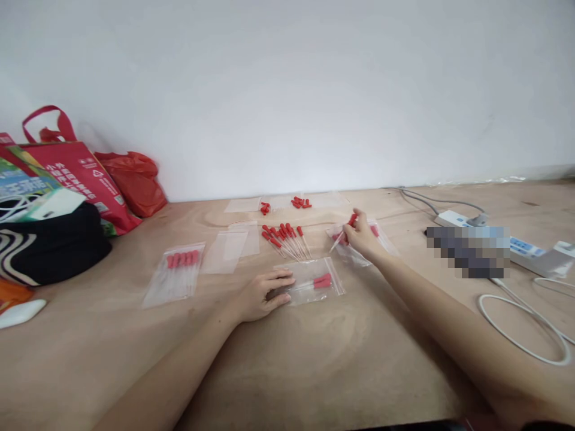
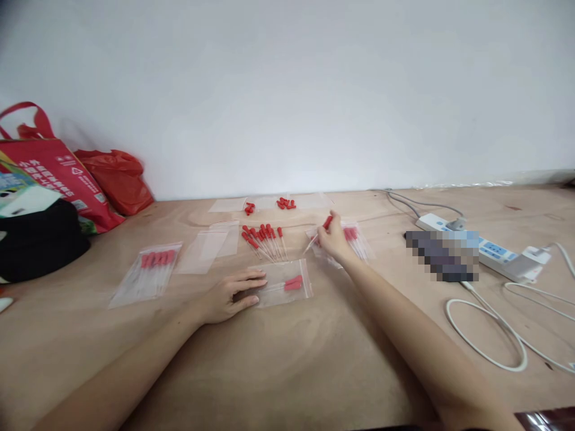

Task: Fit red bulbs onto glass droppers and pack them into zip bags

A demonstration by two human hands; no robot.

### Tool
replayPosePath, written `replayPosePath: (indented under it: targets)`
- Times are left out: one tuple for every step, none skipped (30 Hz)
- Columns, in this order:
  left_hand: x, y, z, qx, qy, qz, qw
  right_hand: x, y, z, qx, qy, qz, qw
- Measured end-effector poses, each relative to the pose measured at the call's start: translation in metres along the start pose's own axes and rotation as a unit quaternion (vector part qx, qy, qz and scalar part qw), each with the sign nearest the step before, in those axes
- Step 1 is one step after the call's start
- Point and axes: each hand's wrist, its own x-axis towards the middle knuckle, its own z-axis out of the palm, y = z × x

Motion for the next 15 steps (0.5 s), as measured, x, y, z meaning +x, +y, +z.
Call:
replayPosePath:
  targets:
    - [0.000,0.000,0.000,0.005,-0.001,0.000,1.000,-0.009,0.005,-0.008,0.039,0.011,0.023,0.999]
    - [0.000,0.000,0.000,0.009,-0.001,0.000,1.000,-0.019,0.009,-0.013,0.072,0.029,0.037,0.996]
    - [0.000,0.000,0.000,0.013,-0.002,0.001,1.000,-0.029,0.012,-0.017,0.100,0.049,0.043,0.993]
    - [0.000,0.000,0.000,0.016,-0.002,0.001,1.000,-0.038,0.014,-0.018,0.124,0.066,0.046,0.989]
    - [0.000,0.000,0.000,0.018,-0.002,0.001,1.000,-0.046,0.016,-0.018,0.142,0.077,0.048,0.986]
    - [0.000,0.000,0.000,0.018,-0.002,0.000,1.000,-0.053,0.016,-0.016,0.156,0.081,0.050,0.983]
    - [-0.001,0.000,0.000,0.019,0.000,-0.001,1.000,-0.059,0.015,-0.014,0.170,0.077,0.054,0.981]
    - [-0.001,0.001,0.000,0.019,0.000,-0.002,1.000,-0.063,0.013,-0.010,0.184,0.067,0.059,0.979]
    - [-0.001,0.001,0.000,0.020,0.001,-0.003,1.000,-0.067,0.010,-0.007,0.199,0.053,0.065,0.976]
    - [-0.001,0.001,0.000,0.021,0.002,-0.004,1.000,-0.070,0.007,-0.003,0.216,0.037,0.073,0.973]
    - [-0.002,0.001,0.000,0.022,0.002,-0.004,1.000,-0.073,0.004,0.000,0.233,0.019,0.082,0.969]
    - [-0.002,0.002,0.000,0.023,0.002,-0.006,1.000,-0.075,0.001,0.002,0.248,-0.003,0.091,0.964]
    - [-0.002,0.002,-0.001,0.024,0.004,-0.010,1.000,-0.077,-0.002,0.004,0.259,-0.028,0.099,0.960]
    - [-0.002,0.003,-0.001,0.027,0.004,-0.016,1.000,-0.079,-0.004,0.005,0.260,-0.056,0.107,0.958]
    - [-0.002,0.003,-0.001,0.029,0.003,-0.023,0.999,-0.081,-0.006,0.005,0.252,-0.086,0.113,0.957]
